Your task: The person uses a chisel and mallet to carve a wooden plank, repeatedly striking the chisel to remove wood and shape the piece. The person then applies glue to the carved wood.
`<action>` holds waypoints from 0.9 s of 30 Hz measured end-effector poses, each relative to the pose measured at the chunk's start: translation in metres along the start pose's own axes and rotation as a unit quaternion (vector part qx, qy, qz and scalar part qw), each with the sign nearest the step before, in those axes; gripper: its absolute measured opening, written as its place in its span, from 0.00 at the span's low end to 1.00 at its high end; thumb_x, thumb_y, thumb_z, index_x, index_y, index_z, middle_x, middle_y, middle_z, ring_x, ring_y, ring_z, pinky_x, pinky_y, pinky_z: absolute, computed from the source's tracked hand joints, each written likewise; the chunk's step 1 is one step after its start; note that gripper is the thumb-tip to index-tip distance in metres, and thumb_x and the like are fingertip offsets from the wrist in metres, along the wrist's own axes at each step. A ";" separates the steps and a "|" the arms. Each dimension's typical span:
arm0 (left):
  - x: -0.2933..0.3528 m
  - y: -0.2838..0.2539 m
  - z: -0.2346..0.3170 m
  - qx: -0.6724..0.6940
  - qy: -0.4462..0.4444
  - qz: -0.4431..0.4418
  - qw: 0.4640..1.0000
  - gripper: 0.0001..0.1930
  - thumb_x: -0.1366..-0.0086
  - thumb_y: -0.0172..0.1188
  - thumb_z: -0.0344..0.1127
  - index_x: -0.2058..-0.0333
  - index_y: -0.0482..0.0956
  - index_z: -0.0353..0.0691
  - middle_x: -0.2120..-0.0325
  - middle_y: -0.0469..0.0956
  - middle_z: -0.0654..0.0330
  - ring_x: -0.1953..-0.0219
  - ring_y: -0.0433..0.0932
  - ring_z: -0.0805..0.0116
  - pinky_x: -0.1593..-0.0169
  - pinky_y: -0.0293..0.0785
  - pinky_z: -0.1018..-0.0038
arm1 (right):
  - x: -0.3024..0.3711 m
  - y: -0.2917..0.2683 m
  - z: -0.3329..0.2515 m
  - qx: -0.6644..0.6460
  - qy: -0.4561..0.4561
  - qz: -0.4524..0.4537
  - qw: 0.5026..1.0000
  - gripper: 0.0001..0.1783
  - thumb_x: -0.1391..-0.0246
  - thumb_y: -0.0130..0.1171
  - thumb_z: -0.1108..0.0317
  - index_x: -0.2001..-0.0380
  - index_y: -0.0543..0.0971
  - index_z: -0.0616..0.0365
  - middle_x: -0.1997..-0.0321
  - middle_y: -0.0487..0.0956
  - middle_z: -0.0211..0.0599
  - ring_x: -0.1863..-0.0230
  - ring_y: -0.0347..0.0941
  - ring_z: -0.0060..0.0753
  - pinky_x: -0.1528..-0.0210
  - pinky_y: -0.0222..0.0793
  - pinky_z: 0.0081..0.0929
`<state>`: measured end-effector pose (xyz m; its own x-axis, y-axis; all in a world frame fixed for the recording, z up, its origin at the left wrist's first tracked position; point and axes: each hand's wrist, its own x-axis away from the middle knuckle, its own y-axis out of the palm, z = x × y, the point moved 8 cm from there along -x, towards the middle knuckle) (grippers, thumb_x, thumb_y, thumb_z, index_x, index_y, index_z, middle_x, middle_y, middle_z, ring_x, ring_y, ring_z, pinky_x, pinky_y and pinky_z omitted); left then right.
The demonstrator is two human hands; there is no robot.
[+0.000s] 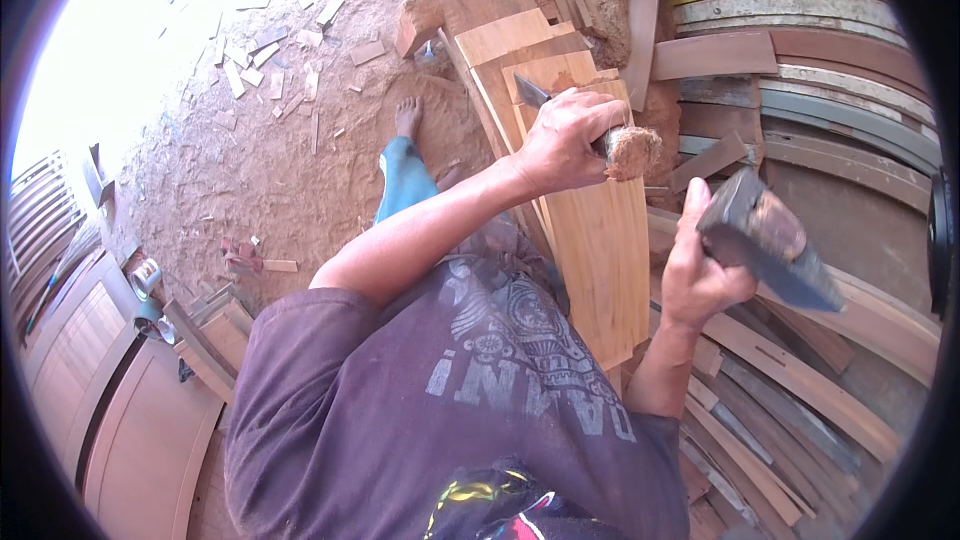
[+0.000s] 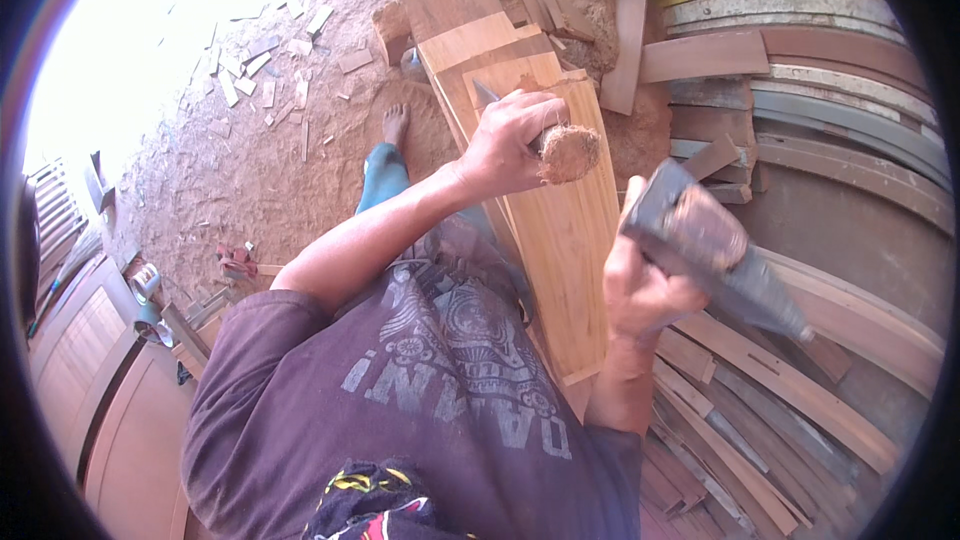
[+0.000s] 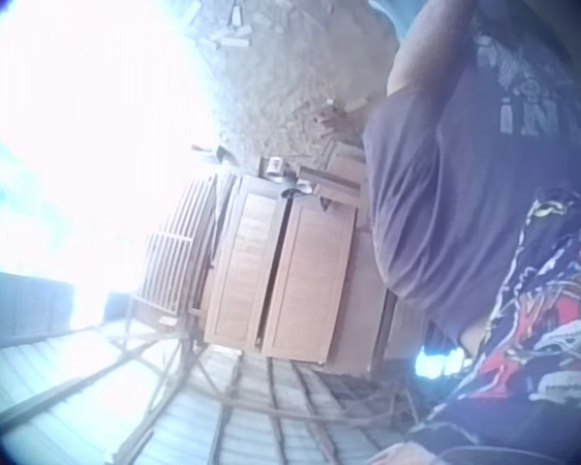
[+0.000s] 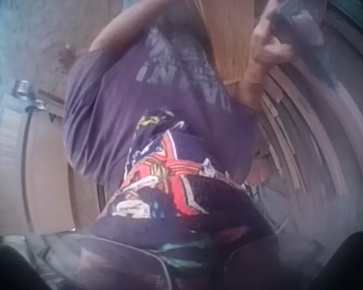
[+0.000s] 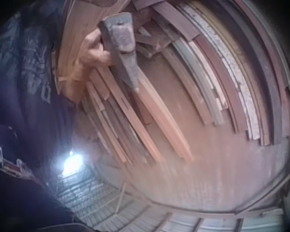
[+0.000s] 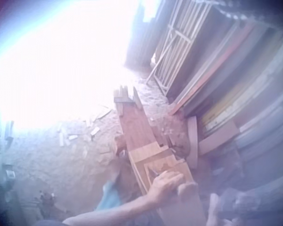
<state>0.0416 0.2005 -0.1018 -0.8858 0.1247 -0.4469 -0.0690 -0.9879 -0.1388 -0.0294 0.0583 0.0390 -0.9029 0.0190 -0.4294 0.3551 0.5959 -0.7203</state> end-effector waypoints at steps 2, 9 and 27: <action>0.002 -0.004 0.003 -0.001 -0.001 0.012 1.000 0.12 0.47 0.70 0.33 0.71 0.74 0.41 0.75 0.76 0.54 0.67 0.79 0.48 0.61 0.73 0.57 | 0.010 0.002 0.001 -0.006 -0.050 0.016 0.999 0.09 0.44 0.72 0.82 0.59 0.84 0.72 0.59 0.87 0.37 0.62 0.80 0.20 0.57 0.79 0.24; -0.030 -0.145 -0.040 0.152 -0.245 0.253 0.924 0.12 0.27 0.65 0.43 0.58 0.87 0.41 0.69 0.81 0.65 0.73 0.79 0.74 0.65 0.79 0.72 | 0.076 0.024 0.110 -0.050 0.289 -0.062 0.954 0.10 0.45 0.74 0.75 0.62 0.84 0.66 0.65 0.84 0.29 0.66 0.79 0.21 0.63 0.76 0.24; 0.004 -0.050 -0.208 -0.243 -0.350 -0.251 0.869 0.34 0.48 0.76 0.63 0.72 0.86 0.28 0.70 0.87 0.43 0.65 0.88 0.51 0.57 0.82 0.58 | 0.216 0.086 0.185 -0.081 0.451 -0.125 0.880 0.16 0.48 0.79 0.61 0.69 0.84 0.63 0.79 0.82 0.32 0.80 0.76 0.23 0.75 0.70 0.28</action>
<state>0.1371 0.2695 -0.2806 -0.8741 0.2742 0.4010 -0.4759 -0.6488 -0.5938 -0.1494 -0.0354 -0.2165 -0.7988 0.4573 0.3909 0.1457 0.7775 -0.6117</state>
